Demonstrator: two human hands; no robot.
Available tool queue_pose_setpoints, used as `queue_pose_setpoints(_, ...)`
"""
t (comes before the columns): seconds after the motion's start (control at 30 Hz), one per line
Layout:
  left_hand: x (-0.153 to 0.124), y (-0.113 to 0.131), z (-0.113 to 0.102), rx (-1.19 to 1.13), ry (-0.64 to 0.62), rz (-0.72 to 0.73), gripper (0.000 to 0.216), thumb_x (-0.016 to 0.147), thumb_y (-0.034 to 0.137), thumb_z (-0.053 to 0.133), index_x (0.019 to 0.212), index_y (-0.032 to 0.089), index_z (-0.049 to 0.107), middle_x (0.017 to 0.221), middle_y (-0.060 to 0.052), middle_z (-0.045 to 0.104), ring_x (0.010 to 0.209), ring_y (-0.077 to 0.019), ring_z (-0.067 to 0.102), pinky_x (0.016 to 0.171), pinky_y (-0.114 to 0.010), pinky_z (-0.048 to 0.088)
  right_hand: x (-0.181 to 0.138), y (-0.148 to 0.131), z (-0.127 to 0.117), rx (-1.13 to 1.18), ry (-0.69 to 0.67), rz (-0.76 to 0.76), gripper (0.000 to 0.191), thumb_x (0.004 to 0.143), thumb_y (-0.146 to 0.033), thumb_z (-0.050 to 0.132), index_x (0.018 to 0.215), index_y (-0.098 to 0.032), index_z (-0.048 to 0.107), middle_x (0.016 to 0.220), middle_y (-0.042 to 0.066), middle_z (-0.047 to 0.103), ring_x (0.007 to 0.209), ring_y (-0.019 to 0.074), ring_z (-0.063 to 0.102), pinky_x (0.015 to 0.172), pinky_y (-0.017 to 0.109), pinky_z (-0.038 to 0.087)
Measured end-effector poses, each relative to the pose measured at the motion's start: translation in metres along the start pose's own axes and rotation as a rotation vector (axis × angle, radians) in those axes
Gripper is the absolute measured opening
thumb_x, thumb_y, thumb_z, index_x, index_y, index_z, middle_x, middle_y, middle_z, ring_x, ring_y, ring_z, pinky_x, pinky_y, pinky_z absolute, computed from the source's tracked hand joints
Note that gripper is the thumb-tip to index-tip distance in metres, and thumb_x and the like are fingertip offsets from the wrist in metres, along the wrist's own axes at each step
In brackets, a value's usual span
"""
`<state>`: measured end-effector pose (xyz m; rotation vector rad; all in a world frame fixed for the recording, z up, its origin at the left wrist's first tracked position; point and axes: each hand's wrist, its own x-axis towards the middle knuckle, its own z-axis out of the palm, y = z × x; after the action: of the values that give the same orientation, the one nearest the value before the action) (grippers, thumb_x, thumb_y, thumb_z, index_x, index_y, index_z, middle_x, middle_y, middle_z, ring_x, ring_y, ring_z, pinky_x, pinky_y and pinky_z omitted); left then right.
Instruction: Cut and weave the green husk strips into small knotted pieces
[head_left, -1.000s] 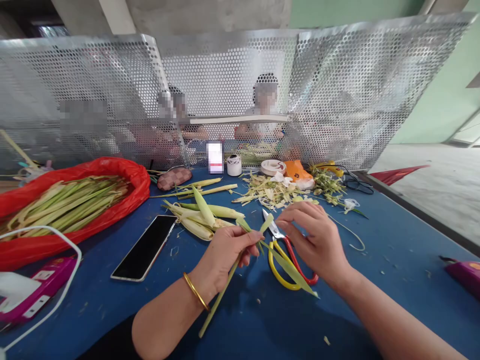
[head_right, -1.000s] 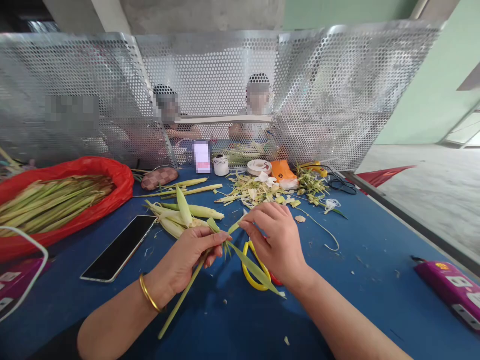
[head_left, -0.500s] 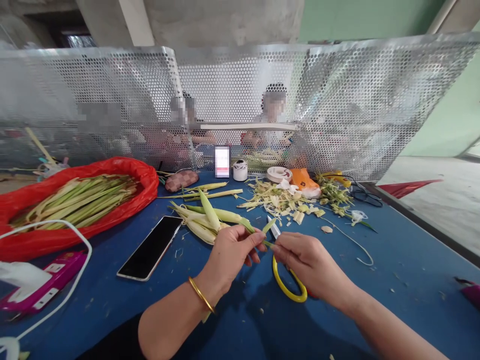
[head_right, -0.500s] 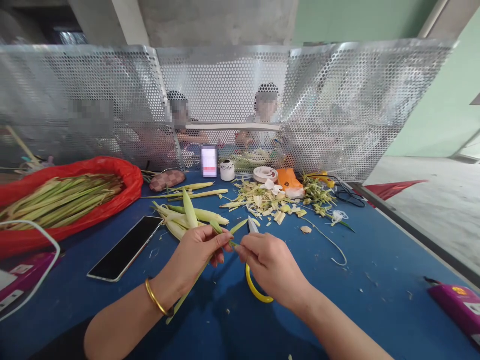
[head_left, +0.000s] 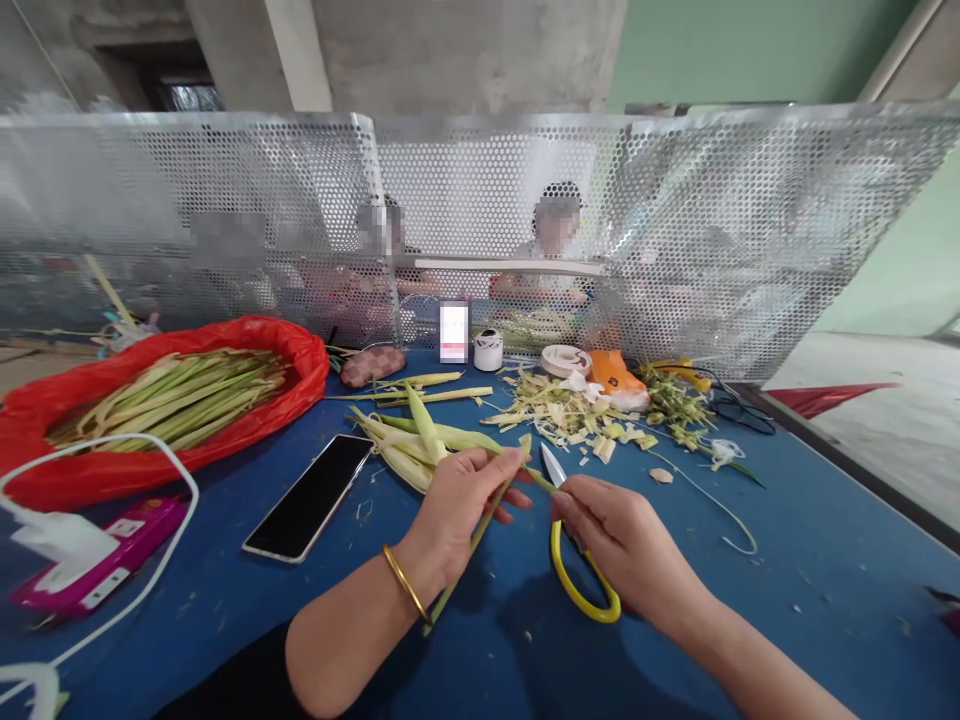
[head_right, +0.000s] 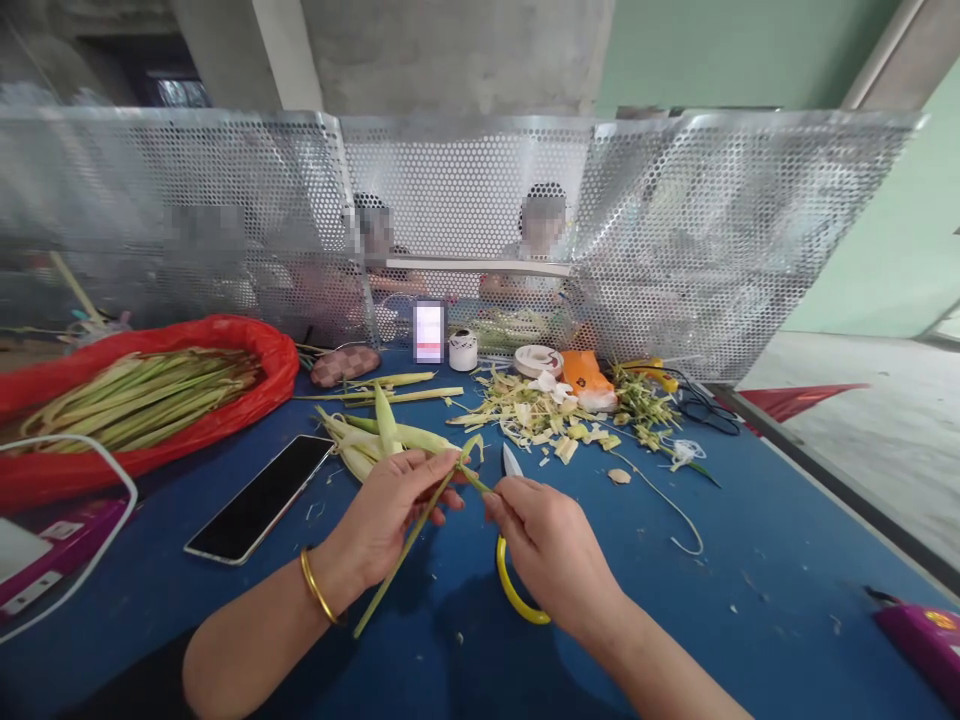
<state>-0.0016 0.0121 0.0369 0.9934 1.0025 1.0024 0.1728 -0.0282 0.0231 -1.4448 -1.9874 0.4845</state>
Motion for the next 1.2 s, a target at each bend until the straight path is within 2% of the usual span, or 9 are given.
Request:
queue_pose_setpoints(0.1,0.001,-0.006,0.001,0.038,0.050,0.061,0.019,0.068,0.029,0.075,0.079,0.014,0.070,0.074,-0.005,0.071,0.055,-0.0107,0.061,0.044,-0.017,0.041,-0.001,-0.004,0.001,-0.013,-0.001,-0.049,0.035,0.097,-0.034,0.037,0.066,-0.021,0.045,0.061,-0.002,0.052,0.055,0.0122,0.046,0.053,0.022,0.032)
queue_pose_setpoints(0.3,0.001,-0.016,0.007,0.073,0.129,0.120,0.012,0.071,0.023,0.071,0.078,0.014,0.070,0.072,-0.005,0.072,0.053,-0.0105,0.060,0.047,-0.019,0.045,-0.005,-0.010,0.006,-0.213,0.030,-0.315,0.032,0.097,-0.022,0.035,0.065,-0.021,0.038,0.060,-0.002,0.047,0.055,0.0124,0.042,0.059,0.026,0.029)
queue_pose_setpoints(0.57,-0.001,0.004,0.002,-0.099,0.055,-0.025,0.030,0.082,0.044,0.061,0.085,0.015,0.068,0.083,-0.008,0.073,0.063,-0.0157,0.068,0.052,-0.022,0.049,-0.001,0.002,0.001,-0.009,0.066,0.008,0.037,0.098,-0.039,0.036,0.067,-0.021,0.045,0.061,-0.002,0.051,0.056,0.0124,0.047,0.053,0.022,0.031)
queue_pose_setpoints(0.7,0.000,0.000,0.001,-0.084,0.054,-0.011,0.018,0.072,0.030,0.073,0.080,0.014,0.069,0.080,-0.006,0.072,0.061,-0.0127,0.066,0.049,-0.019,0.046,-0.002,0.003,0.004,-0.028,0.061,-0.003,0.035,0.097,-0.036,0.040,0.066,-0.021,0.044,0.060,-0.002,0.051,0.054,0.0122,0.045,0.051,0.022,0.031)
queue_pose_setpoints(0.83,0.002,-0.009,0.004,-0.036,0.152,0.092,0.013,0.068,0.021,0.073,0.077,0.013,0.069,0.072,-0.005,0.072,0.054,-0.0104,0.062,0.048,-0.018,0.043,-0.003,0.001,0.007,-0.139,0.053,-0.082,0.032,0.097,-0.030,0.040,0.066,-0.021,0.047,0.060,-0.001,0.054,0.052,0.0130,0.046,0.050,0.023,0.032)
queue_pose_setpoints(0.93,0.000,-0.010,0.006,-0.085,0.166,0.066,0.015,0.070,0.024,0.074,0.079,0.013,0.068,0.074,-0.005,0.072,0.061,-0.0126,0.066,0.055,-0.020,0.047,-0.005,-0.004,0.005,-0.245,0.259,-0.206,0.018,0.095,-0.027,0.044,0.086,-0.020,0.059,0.077,0.004,0.064,0.069,0.0172,0.058,0.062,0.027,0.040)
queue_pose_setpoints(1.03,-0.004,-0.008,0.009,-0.222,0.079,0.014,0.021,0.074,0.034,0.071,0.081,0.014,0.068,0.079,-0.007,0.073,0.075,-0.0162,0.069,0.072,-0.025,0.051,-0.011,-0.010,0.003,-0.340,0.507,-0.398,0.014,0.091,-0.021,0.053,0.102,-0.020,0.062,0.090,0.007,0.067,0.082,0.0208,0.060,0.076,0.034,0.040)
queue_pose_setpoints(1.1,-0.007,-0.006,0.011,-0.298,0.024,-0.008,0.023,0.076,0.036,0.069,0.080,0.014,0.068,0.080,-0.008,0.074,0.081,-0.0172,0.068,0.079,-0.026,0.051,-0.016,-0.014,0.008,-0.271,0.448,-0.438,0.012,0.090,-0.018,0.054,0.097,-0.021,0.064,0.082,0.004,0.067,0.073,0.0181,0.060,0.071,0.032,0.041)
queue_pose_setpoints(1.2,-0.011,-0.006,0.014,-0.329,0.012,-0.020,0.018,0.070,0.028,0.075,0.080,0.015,0.068,0.081,-0.007,0.074,0.084,-0.0169,0.068,0.081,-0.025,0.050,-0.018,-0.019,0.026,0.055,0.138,-0.189,0.014,0.092,-0.027,0.052,0.094,-0.020,0.064,0.081,0.004,0.066,0.071,0.0177,0.061,0.064,0.029,0.045)
